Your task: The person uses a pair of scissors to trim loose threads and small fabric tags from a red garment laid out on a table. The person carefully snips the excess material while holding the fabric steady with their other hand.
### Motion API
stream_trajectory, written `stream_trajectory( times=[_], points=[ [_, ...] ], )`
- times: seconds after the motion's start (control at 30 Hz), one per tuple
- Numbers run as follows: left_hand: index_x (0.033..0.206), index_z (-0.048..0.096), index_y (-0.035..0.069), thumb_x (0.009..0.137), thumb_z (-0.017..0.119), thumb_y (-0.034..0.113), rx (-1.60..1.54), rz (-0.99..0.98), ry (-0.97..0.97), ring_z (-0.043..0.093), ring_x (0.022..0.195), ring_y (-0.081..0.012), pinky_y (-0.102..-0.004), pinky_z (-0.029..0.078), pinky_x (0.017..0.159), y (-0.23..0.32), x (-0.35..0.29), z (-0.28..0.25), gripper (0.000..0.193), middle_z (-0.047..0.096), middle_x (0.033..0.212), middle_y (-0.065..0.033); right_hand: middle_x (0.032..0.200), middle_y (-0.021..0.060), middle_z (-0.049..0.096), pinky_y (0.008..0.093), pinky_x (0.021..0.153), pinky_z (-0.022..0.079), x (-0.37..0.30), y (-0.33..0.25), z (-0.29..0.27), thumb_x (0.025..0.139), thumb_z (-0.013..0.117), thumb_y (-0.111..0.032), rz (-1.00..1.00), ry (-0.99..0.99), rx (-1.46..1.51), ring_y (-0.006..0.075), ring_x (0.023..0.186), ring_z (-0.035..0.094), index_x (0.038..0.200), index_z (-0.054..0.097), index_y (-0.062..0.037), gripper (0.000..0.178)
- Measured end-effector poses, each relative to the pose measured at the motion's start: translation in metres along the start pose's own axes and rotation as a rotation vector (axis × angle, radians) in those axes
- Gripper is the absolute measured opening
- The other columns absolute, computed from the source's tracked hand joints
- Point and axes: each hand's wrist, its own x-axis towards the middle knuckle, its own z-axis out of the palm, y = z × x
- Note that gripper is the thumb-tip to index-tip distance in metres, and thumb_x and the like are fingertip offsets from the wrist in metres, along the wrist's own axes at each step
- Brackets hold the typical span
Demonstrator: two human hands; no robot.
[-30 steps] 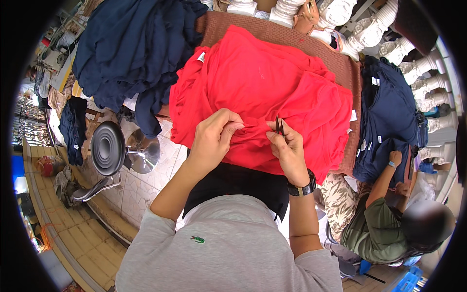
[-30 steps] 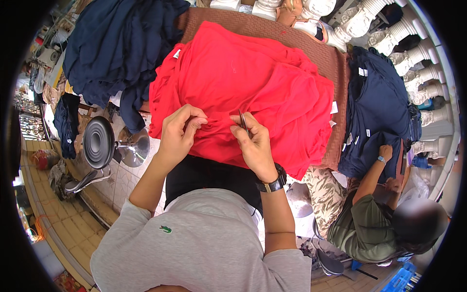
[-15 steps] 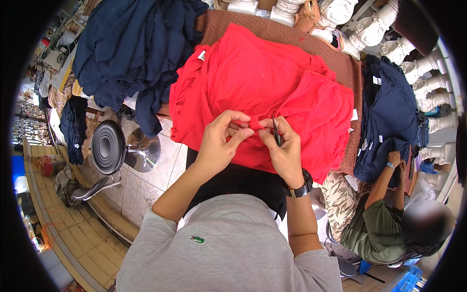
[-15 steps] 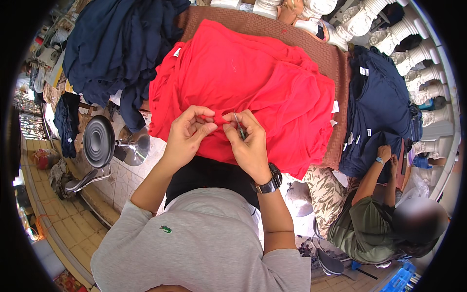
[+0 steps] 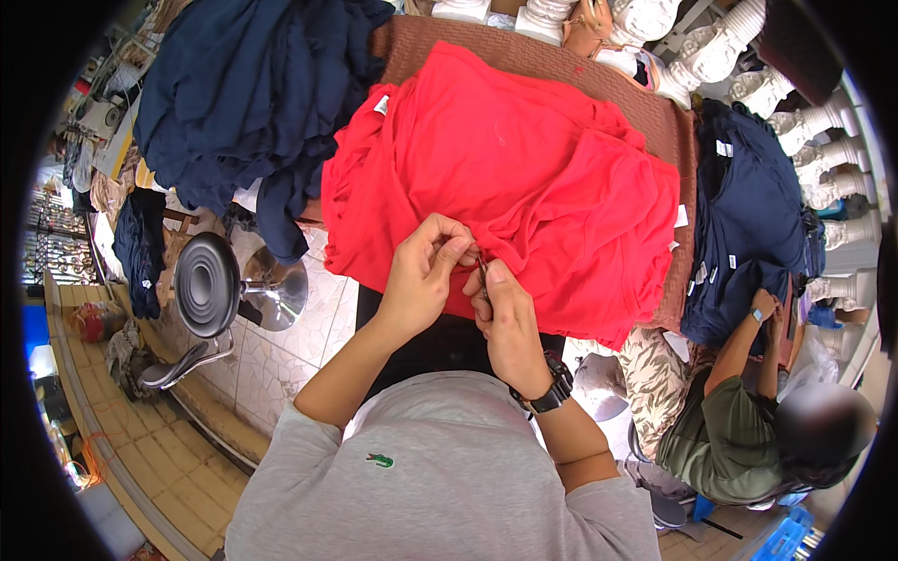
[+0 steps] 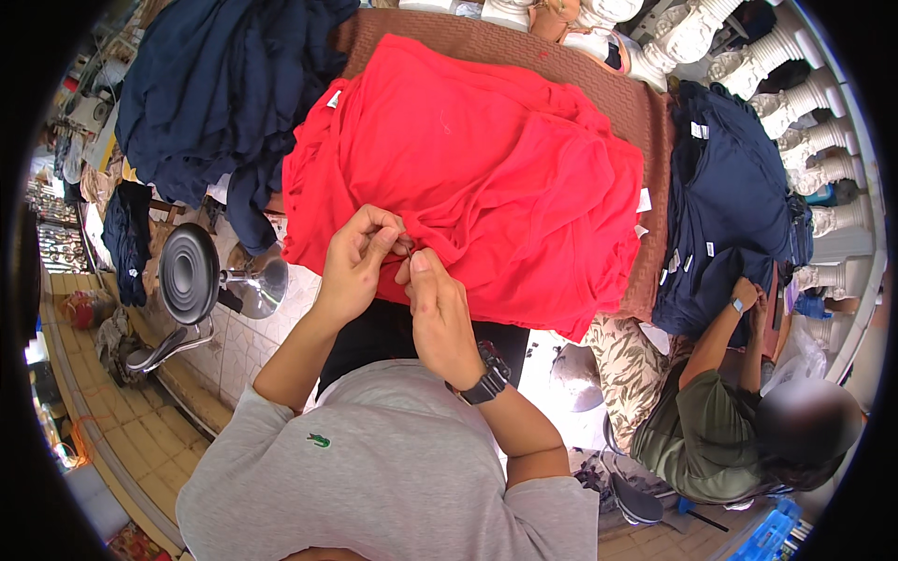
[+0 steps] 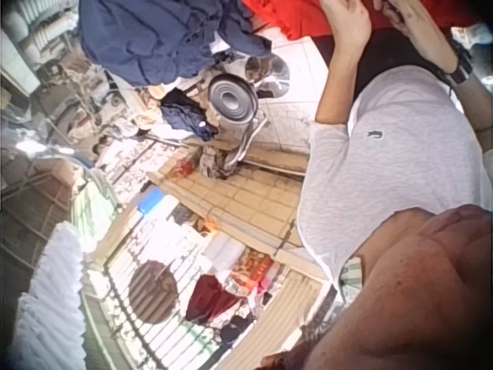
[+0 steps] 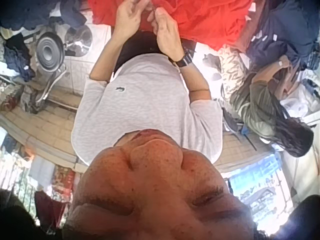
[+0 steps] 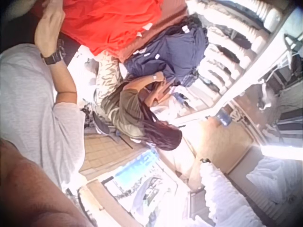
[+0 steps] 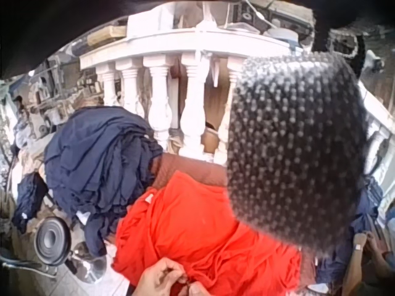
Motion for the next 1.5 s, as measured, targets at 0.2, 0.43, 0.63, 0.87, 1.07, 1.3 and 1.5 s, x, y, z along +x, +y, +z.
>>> stream_trajectory(
  times=[0.2, 0.43, 0.63, 0.87, 1.07, 1.3, 1.5],
  points=[
    [0.098, 0.057, -0.001, 0.105, 0.056, 0.006, 0.033, 0.093, -0.003, 0.059, 0.076, -0.0092, -0.0251, 0.050, 0.071, 0.005, -0.006, 0.006, 0.009, 0.063, 0.089, -0.0044, 0.066, 0.0022, 0.043, 0.0296, 0.054, 0.035, 0.008, 0.005, 0.002, 0.112, 0.035, -0.036, -0.002, 0.028, 0.030, 0.0103, 0.058, 0.039, 0.089, 0.056, -0.0001, 0.047],
    [0.095, 0.058, -0.003, 0.101, 0.060, -0.001, 0.127, 0.185, 0.006, 0.060, 0.072, -0.0106, -0.0261, 0.050, 0.065, 0.004, -0.007, 0.010, 0.006, 0.061, 0.088, -0.0064, 0.067, -0.0056, 0.037, 0.0237, 0.048, 0.027, 0.012, 0.012, -0.001, 0.111, 0.045, -0.037, 0.078, -0.008, 0.301, 0.0039, 0.055, 0.032, 0.085, 0.052, -0.0073, 0.040],
    [0.094, 0.059, -0.004, 0.100, 0.061, -0.001, 0.158, 0.252, 0.005, 0.062, 0.072, -0.0114, -0.0269, 0.051, 0.066, 0.005, -0.006, 0.010, 0.007, 0.060, 0.091, -0.0074, 0.068, -0.0049, 0.037, 0.0229, 0.045, 0.022, 0.014, 0.009, -0.005, 0.109, 0.046, -0.041, 0.115, -0.056, 0.293, 0.0042, 0.052, 0.029, 0.084, 0.049, -0.0098, 0.040],
    [0.093, 0.065, 0.001, 0.088, 0.073, 0.003, 0.503, 0.391, -0.082, 0.057, 0.105, -0.0241, -0.0349, 0.048, 0.091, 0.019, -0.015, -0.006, 0.009, 0.055, 0.121, -0.0121, 0.066, -0.0056, 0.037, 0.0240, 0.046, 0.023, 0.020, 0.011, -0.019, 0.109, 0.047, -0.039, 0.056, -0.185, 0.419, 0.0037, 0.052, 0.030, 0.084, 0.051, -0.0098, 0.039],
    [0.102, 0.066, 0.004, 0.081, 0.081, 0.014, 0.737, 0.351, 0.042, 0.059, 0.107, -0.0318, -0.0414, 0.045, 0.095, 0.057, -0.030, -0.030, 0.027, 0.061, 0.113, -0.0115, 0.082, 0.0001, 0.056, 0.0211, 0.061, 0.038, 0.023, -0.009, -0.030, 0.093, 0.075, -0.014, -0.320, 0.220, -0.131, 0.0072, 0.074, 0.049, 0.108, 0.057, -0.0037, 0.025],
    [0.113, 0.063, 0.004, 0.080, 0.081, 0.009, 0.901, 0.451, -0.078, 0.059, 0.094, -0.0269, -0.0382, 0.047, 0.082, 0.032, 0.004, -0.018, 0.038, 0.061, 0.104, -0.0101, 0.094, -0.0006, 0.063, 0.0184, 0.056, 0.031, 0.044, -0.002, -0.036, 0.089, 0.075, 0.003, -0.354, 0.120, -0.026, -0.0005, 0.064, 0.039, 0.130, 0.056, -0.0060, 0.046],
    [0.107, 0.066, 0.004, 0.082, 0.083, 0.010, 0.609, 0.251, -0.156, 0.049, 0.071, -0.0149, -0.0288, 0.043, 0.065, 0.039, 0.011, -0.016, 0.031, 0.058, 0.091, -0.0050, 0.098, -0.0003, 0.060, 0.0180, 0.066, 0.037, 0.039, -0.010, -0.041, 0.092, 0.072, 0.003, -0.414, 0.086, -0.086, 0.0015, 0.077, 0.046, 0.127, 0.059, -0.0054, 0.038]
  ],
)
